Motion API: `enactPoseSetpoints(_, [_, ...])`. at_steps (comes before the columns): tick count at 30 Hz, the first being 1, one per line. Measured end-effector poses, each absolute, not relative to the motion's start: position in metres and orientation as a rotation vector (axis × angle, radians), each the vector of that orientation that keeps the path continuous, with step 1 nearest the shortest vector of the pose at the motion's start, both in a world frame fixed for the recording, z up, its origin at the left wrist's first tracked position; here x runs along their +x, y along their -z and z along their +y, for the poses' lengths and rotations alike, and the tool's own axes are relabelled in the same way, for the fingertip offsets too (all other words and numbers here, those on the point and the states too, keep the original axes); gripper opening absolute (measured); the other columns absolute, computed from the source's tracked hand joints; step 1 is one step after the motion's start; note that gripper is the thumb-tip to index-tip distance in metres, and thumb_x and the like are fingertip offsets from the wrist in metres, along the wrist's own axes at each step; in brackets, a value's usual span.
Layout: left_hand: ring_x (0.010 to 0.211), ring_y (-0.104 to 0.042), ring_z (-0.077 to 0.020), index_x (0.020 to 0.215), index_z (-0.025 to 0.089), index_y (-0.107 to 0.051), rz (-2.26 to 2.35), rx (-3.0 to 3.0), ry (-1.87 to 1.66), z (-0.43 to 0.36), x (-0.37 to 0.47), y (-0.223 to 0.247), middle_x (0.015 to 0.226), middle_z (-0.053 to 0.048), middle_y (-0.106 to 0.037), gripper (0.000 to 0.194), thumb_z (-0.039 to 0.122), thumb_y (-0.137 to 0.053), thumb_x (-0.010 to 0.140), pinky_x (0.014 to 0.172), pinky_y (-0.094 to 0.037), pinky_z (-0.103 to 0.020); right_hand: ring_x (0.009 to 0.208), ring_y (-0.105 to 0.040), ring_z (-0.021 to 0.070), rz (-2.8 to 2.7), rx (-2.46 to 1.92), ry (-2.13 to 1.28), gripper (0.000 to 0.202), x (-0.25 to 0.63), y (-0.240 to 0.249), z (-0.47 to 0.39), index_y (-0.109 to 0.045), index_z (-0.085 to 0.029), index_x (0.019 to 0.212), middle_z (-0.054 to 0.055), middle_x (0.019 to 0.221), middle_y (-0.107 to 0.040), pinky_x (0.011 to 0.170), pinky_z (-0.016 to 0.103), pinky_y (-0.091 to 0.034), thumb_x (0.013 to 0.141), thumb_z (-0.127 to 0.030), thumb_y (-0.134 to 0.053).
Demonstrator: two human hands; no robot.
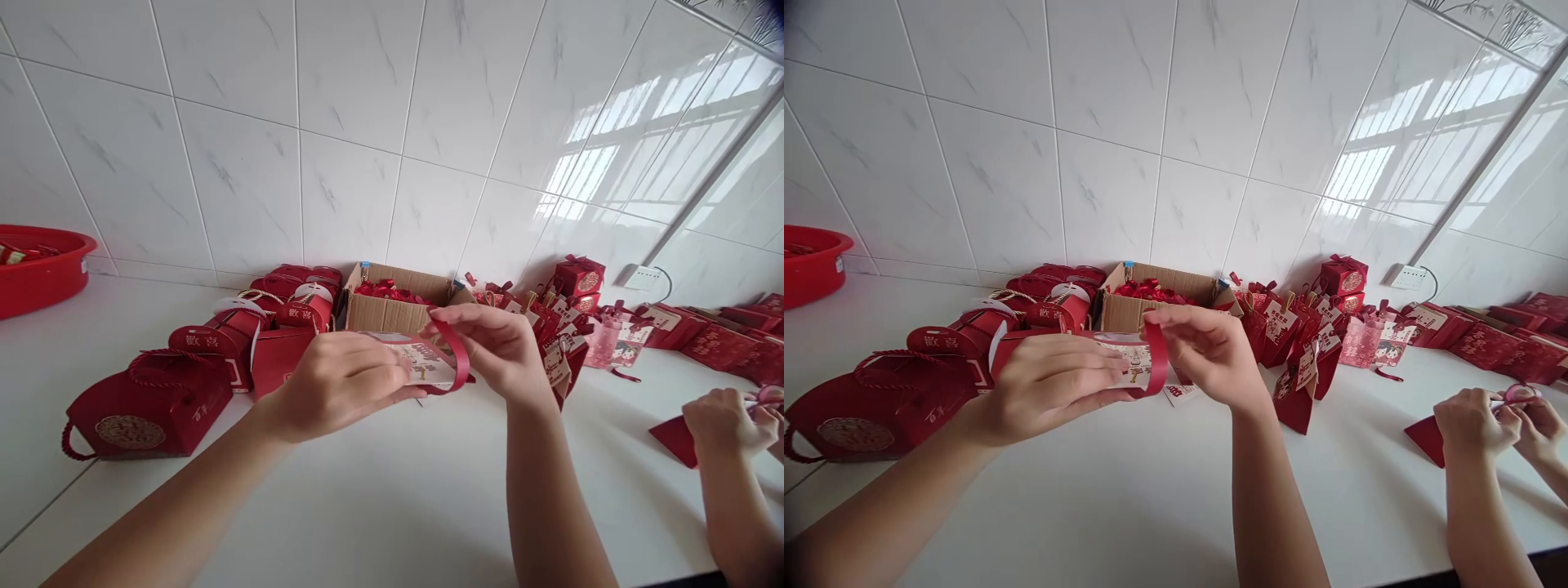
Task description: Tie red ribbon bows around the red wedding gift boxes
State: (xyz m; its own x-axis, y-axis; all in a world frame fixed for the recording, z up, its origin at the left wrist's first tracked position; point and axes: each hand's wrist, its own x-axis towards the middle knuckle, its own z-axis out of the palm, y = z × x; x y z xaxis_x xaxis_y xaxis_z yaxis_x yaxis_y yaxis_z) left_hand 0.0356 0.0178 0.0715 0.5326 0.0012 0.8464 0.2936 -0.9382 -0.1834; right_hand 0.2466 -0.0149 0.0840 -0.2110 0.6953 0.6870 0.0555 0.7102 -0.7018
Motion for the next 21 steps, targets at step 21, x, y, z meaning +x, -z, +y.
enactPoseSetpoints(21, [0.082,-0.070,-0.0190,0.075,0.030,-0.067,-0.384,-2.651,1.266,0.012,0.024,-0.072,0.080,0.004,-0.073,0.010,0.032,-0.064,0.084,0.080,-0.057,-0.034,0.064,-0.062,0.0149,-1.780,-0.780,-0.644,0.013,0.227,-0.094,-0.045,-0.075,-0.023,0.090,0.002,0.073,-0.069,0.057,0.026,-0.054,0.081,-0.026,-0.066])
